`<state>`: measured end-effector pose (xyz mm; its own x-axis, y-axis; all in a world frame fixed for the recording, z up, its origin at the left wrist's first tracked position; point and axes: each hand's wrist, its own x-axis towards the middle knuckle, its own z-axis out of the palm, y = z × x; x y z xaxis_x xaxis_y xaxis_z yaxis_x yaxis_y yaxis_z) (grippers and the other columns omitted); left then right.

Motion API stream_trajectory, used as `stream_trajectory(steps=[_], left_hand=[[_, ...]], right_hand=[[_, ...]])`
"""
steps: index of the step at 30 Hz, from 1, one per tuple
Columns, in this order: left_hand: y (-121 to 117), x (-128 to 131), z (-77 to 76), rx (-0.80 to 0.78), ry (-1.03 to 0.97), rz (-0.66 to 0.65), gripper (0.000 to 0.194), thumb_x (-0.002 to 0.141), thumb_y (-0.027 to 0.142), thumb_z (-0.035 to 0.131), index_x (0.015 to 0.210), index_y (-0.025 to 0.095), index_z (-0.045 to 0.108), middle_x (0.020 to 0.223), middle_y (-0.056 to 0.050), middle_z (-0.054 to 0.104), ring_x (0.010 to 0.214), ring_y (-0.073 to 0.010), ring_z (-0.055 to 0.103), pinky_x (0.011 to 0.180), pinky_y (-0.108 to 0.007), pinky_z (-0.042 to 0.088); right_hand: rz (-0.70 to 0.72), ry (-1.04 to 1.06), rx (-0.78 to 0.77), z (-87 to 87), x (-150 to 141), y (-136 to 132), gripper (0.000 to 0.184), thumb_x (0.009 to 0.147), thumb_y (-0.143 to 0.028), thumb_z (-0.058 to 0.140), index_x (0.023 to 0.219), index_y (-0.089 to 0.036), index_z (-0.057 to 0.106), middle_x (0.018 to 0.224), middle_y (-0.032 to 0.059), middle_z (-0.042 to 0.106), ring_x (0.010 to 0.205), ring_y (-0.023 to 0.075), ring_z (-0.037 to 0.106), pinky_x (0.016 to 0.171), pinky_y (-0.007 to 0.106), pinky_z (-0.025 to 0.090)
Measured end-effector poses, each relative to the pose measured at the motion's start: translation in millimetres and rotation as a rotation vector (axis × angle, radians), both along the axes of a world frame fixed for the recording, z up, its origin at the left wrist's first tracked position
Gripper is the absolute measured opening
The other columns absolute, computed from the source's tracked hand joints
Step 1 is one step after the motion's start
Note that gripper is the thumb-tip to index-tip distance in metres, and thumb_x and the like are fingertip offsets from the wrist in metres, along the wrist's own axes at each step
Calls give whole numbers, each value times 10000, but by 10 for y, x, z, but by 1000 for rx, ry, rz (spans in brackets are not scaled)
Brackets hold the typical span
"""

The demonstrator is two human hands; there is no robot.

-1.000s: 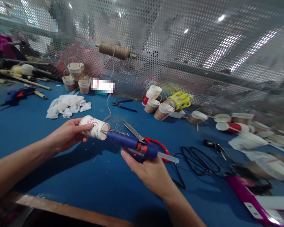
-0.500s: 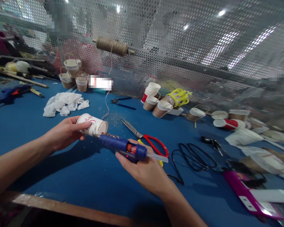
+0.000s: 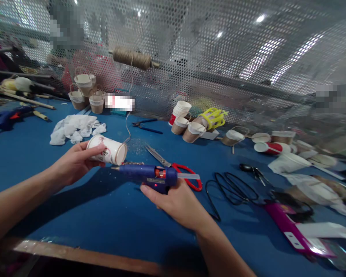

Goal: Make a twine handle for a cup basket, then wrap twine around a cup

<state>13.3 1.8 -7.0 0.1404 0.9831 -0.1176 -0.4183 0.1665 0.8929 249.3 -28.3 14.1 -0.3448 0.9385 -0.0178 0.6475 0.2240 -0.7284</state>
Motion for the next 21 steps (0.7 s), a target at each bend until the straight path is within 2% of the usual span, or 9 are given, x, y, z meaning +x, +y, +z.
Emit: stream_trajectory(steps=[4,7,10,13,16,18,21], left_hand=[[9,-1,-2,-16,-31,34,139,687,244,681,754,126,649,725,-29,674,658,-114,595,633,-228,451],[8,-11,-3,68,-25,0,131,680,195,686,800,146,662,781,-14,686,725,-102,593,723,-217,436],[-2,-24,-4,97,16,-52,172,651,162,706,819,156,671,798,-10,690,737,-100,589,747,-218,428],[-13,-27,-15,94,68,-88,212,605,135,731,808,154,675,802,-19,691,714,-106,589,731,-230,431],[-31,3,-41,94,117,-118,245,576,128,743,810,149,674,809,-35,697,717,-126,599,726,-249,439],[-61,49,-58,105,169,-150,247,583,130,734,822,152,673,806,-38,702,713,-136,605,723,-260,447],[-133,133,-78,156,279,-208,212,619,132,701,828,161,680,805,-38,709,739,-155,616,741,-273,451]], right_hand=[[-14,260,-136,55,7,6,217,737,-385,578,779,-172,597,441,-48,462,367,73,399,378,218,329],[-61,456,-138,55,3,24,197,744,-371,568,772,-177,587,448,-47,453,363,65,367,364,215,290],[-82,565,-92,36,8,65,170,754,-347,563,748,-178,585,423,-57,424,368,64,347,368,210,275],[-96,626,-97,19,11,109,159,757,-338,565,742,-181,589,466,-39,468,408,76,385,389,217,313],[-171,726,-128,8,-19,136,147,731,-330,598,769,-188,588,686,8,593,511,93,491,467,239,410],[-230,774,-153,-1,-58,144,156,698,-310,634,784,-189,585,822,24,622,591,105,551,530,245,452],[-276,807,-235,-25,-125,144,184,654,-278,681,774,-180,582,798,13,637,636,106,586,568,222,459]])
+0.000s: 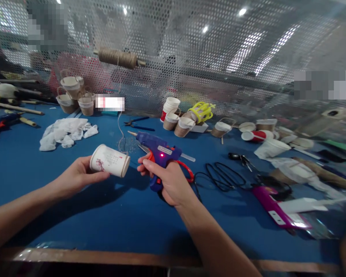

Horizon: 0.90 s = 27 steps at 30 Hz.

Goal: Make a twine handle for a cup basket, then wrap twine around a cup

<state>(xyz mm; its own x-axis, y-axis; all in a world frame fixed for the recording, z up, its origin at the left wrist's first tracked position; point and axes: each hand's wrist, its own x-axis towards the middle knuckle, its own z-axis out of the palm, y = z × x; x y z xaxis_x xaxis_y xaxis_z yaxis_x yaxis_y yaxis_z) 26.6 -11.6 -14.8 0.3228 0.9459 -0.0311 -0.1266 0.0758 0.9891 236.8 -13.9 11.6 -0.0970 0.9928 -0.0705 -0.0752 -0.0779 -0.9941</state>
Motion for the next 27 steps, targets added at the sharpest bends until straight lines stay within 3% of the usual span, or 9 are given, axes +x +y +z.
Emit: stream_trajectory(steps=[6,13,17,22,27], left_hand=[[-110,73,-68,223,160,-9,221,659,138,659,872,183,696,885,-53,705,909,-214,605,856,-304,414],[-105,53,-61,341,295,-39,250,668,156,651,912,189,691,936,-72,689,937,-224,594,892,-321,391],[-92,50,24,232,252,29,308,665,234,677,967,181,636,992,-62,671,932,-211,588,836,-296,417],[-35,110,93,17,10,214,339,633,242,716,885,168,501,688,19,642,619,-116,574,610,-231,438],[15,166,124,-209,-123,108,252,613,179,723,805,94,584,704,-28,647,638,-110,573,646,-227,433]], right_hand=[[34,74,-98,-78,-121,-20,209,612,-238,711,757,-155,585,599,-21,620,544,77,556,527,189,425],[5,47,-69,-119,-183,-19,157,572,-193,696,689,-156,599,598,-26,597,536,88,524,539,225,416],[33,23,63,-100,-189,-34,110,619,-155,648,719,-180,609,666,-32,596,643,101,541,662,247,441],[5,-96,194,-96,-222,-48,110,644,-175,634,748,-190,602,760,-19,605,755,133,552,761,291,437],[-43,-211,208,-106,-177,9,112,705,-276,605,715,-165,594,688,0,599,655,133,541,653,286,432]])
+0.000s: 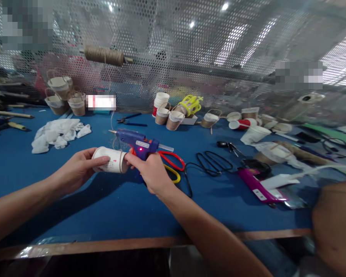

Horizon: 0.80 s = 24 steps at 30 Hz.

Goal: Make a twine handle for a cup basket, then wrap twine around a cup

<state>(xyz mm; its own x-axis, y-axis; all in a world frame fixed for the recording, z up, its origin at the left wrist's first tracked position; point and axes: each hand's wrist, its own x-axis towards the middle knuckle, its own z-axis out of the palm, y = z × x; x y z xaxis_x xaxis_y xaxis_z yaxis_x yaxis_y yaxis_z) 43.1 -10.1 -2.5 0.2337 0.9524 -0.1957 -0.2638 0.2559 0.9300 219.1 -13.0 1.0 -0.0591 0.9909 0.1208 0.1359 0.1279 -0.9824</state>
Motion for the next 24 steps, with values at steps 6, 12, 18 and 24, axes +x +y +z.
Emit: stream_trajectory(steps=[6,12,18,24], left_hand=[[29,-40,-112,112,48,-64,262,641,207,708,864,113,610,784,-28,657,703,-121,567,683,-231,422],[-5,-28,-157,117,134,-52,332,620,248,723,882,121,563,782,-16,623,683,-113,544,660,-230,419],[-2,41,-193,125,111,-13,344,586,216,737,852,127,538,744,-1,615,655,-113,556,667,-250,432],[31,21,-162,38,101,8,281,573,185,739,771,122,551,661,11,618,583,-96,560,601,-223,432]], right_hand=[[-13,-127,126,74,63,31,153,762,-289,564,755,-170,660,828,25,648,815,154,564,792,298,406],[143,-254,165,87,-18,-49,150,776,-248,556,849,-188,672,893,16,682,877,163,602,838,306,430],[249,-232,153,64,-75,-75,190,776,-237,556,938,-196,646,991,34,670,958,175,595,893,352,422],[173,-179,143,52,15,-48,144,784,-257,556,885,-203,644,931,19,676,901,165,604,852,339,451]])
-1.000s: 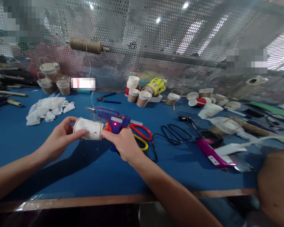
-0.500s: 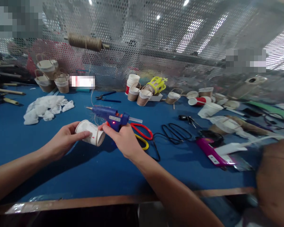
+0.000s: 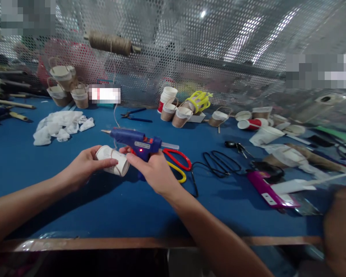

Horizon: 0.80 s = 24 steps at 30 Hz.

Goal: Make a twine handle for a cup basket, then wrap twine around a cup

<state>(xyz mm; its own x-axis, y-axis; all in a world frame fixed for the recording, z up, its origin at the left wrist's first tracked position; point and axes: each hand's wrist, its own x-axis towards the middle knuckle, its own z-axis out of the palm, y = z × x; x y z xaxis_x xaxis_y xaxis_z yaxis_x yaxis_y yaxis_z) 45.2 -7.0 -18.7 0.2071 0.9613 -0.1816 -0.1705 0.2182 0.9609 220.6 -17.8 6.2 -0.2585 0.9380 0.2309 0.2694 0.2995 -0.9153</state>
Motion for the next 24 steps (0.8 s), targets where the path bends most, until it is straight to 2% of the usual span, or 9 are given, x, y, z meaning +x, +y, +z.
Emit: stream_trajectory(steps=[3,5,10,15,24], left_hand=[[28,-54,39,-57,-3,21,279,574,191,742,774,108,566,668,-11,635,575,-106,583,582,-224,441],[53,-95,56,-71,-5,37,282,572,198,746,768,104,568,663,-18,638,564,-111,590,566,-225,443],[125,-192,60,-60,12,76,274,565,207,754,733,105,563,655,-23,639,562,-114,592,548,-219,441],[167,-246,58,-56,48,91,294,581,249,746,773,98,581,703,-45,650,593,-126,596,561,-228,438],[169,-246,106,-105,30,103,259,599,249,735,751,100,587,656,-29,632,568,-113,580,528,-213,409]], right_hand=[[-56,13,-25,57,97,-21,138,782,-290,558,827,-175,621,828,29,661,728,146,613,682,298,506],[-45,-39,-74,114,150,-51,158,770,-313,569,803,-162,600,738,25,641,596,119,588,557,254,500],[-17,-253,-183,195,211,-99,204,754,-365,562,771,-164,585,564,-12,572,461,91,517,438,212,455],[-54,-418,-210,128,241,-89,263,735,-424,548,740,-164,592,538,-2,567,464,111,526,414,219,441],[-52,-578,-46,101,276,-96,191,738,-380,533,642,-219,568,449,-30,513,467,140,529,441,254,434]])
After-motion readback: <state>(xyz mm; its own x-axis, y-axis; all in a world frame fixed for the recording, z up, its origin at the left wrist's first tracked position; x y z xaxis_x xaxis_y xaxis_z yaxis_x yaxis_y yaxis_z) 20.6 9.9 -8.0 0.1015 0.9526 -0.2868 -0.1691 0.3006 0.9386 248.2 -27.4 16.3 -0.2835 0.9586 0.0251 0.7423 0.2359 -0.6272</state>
